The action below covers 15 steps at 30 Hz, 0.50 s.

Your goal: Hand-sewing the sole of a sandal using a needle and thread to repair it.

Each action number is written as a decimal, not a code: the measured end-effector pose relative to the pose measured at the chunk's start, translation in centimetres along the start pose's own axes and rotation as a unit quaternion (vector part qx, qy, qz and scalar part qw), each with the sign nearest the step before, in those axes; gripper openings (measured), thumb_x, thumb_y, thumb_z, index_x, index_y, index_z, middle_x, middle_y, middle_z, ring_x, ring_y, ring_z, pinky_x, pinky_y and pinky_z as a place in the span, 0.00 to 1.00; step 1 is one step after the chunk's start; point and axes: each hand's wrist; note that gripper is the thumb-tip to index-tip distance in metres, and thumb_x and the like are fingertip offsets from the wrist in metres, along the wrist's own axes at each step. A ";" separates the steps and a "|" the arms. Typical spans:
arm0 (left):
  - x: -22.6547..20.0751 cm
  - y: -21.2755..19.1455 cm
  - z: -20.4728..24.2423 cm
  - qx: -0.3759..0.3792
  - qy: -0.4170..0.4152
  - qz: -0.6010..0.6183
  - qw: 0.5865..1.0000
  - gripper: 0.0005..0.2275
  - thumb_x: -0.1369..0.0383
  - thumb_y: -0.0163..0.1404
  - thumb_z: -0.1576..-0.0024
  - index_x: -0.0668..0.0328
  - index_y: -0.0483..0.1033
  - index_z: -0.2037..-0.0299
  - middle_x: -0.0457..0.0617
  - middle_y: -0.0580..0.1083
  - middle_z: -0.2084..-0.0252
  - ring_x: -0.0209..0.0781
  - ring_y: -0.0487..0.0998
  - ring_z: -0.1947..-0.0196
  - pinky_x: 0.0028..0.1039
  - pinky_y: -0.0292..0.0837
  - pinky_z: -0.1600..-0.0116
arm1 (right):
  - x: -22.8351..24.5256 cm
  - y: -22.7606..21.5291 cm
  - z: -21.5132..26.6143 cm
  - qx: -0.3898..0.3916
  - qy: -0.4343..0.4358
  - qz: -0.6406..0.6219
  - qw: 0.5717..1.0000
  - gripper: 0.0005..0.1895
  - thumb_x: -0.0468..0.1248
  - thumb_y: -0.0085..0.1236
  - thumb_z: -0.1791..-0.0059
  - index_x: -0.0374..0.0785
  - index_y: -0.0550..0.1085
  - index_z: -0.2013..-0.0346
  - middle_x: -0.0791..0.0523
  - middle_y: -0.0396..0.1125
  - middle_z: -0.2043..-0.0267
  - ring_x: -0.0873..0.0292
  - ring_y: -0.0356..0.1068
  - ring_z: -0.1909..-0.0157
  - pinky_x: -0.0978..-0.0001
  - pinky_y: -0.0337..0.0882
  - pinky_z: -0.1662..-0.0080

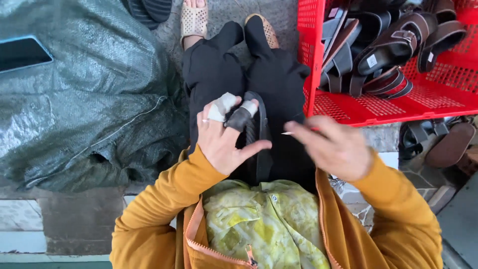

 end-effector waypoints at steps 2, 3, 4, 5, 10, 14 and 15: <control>0.1 1.0 1.5 -0.022 0.001 -0.111 0.994 0.38 0.35 0.51 0.54 0.61 0.71 0.46 0.56 0.70 0.50 0.55 0.71 0.50 0.42 0.64 0.47 | 1.5 1.1 -2.0 -0.017 -0.050 -0.124 0.991 0.19 0.29 0.43 0.48 0.40 0.67 0.43 0.54 0.61 0.58 0.59 0.67 0.67 0.68 0.67 0.68; 0.3 1.7 1.8 -0.023 -0.001 -0.117 0.993 0.38 0.35 0.51 0.54 0.61 0.71 0.46 0.56 0.70 0.50 0.55 0.71 0.50 0.42 0.64 0.47 | 1.6 1.8 -2.5 -0.021 -0.055 -0.126 0.990 0.19 0.29 0.43 0.48 0.40 0.67 0.43 0.54 0.61 0.58 0.59 0.67 0.67 0.68 0.67 0.68; 0.5 2.4 2.2 -0.051 -0.003 -0.052 0.997 0.33 0.43 0.54 0.52 0.61 0.69 0.45 0.57 0.69 0.51 0.56 0.72 0.51 0.40 0.67 0.49 | 1.8 2.5 -2.9 -0.059 -0.034 -0.124 0.990 0.18 0.32 0.42 0.48 0.45 0.71 0.46 0.57 0.61 0.61 0.59 0.67 0.71 0.68 0.70 0.67; 0.7 3.1 2.6 -0.079 -0.005 0.013 0.997 0.29 0.51 0.57 0.51 0.61 0.68 0.44 0.58 0.67 0.53 0.57 0.72 0.51 0.37 0.69 0.51 | 2.0 3.2 -3.3 -0.097 -0.013 -0.123 0.988 0.18 0.34 0.41 0.49 0.50 0.74 0.49 0.59 0.62 0.64 0.59 0.67 0.75 0.67 0.72 0.67; 1.6 2.6 4.2 -0.063 -0.030 0.113 0.991 0.29 0.58 0.59 0.52 0.64 0.66 0.41 0.59 0.66 0.51 0.55 0.72 0.51 0.34 0.71 0.47 | 3.0 3.0 -4.0 -0.087 -0.051 -0.081 0.992 0.20 0.35 0.38 0.49 0.50 0.72 0.46 0.61 0.59 0.66 0.64 0.63 0.75 0.74 0.69 0.69; 1.8 1.4 5.2 -0.068 -0.039 0.150 0.986 0.30 0.60 0.60 0.53 0.61 0.66 0.41 0.56 0.67 0.52 0.50 0.74 0.55 0.32 0.73 0.48 | 4.2 2.2 -4.7 -0.065 -0.083 -0.083 0.991 0.22 0.33 0.36 0.49 0.50 0.70 0.43 0.60 0.58 0.68 0.63 0.62 0.76 0.73 0.69 0.71; 1.9 1.2 5.2 -0.074 -0.040 0.150 0.985 0.30 0.60 0.60 0.53 0.61 0.66 0.41 0.56 0.67 0.52 0.50 0.74 0.55 0.32 0.73 0.48 | 4.4 2.1 -4.8 -0.063 -0.088 -0.081 0.991 0.22 0.33 0.36 0.49 0.50 0.70 0.43 0.60 0.58 0.68 0.63 0.62 0.76 0.73 0.69 0.71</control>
Point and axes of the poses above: each hand's wrist, its own z-axis away from the middle knuckle, its own y-axis out of the palm, x = y × z
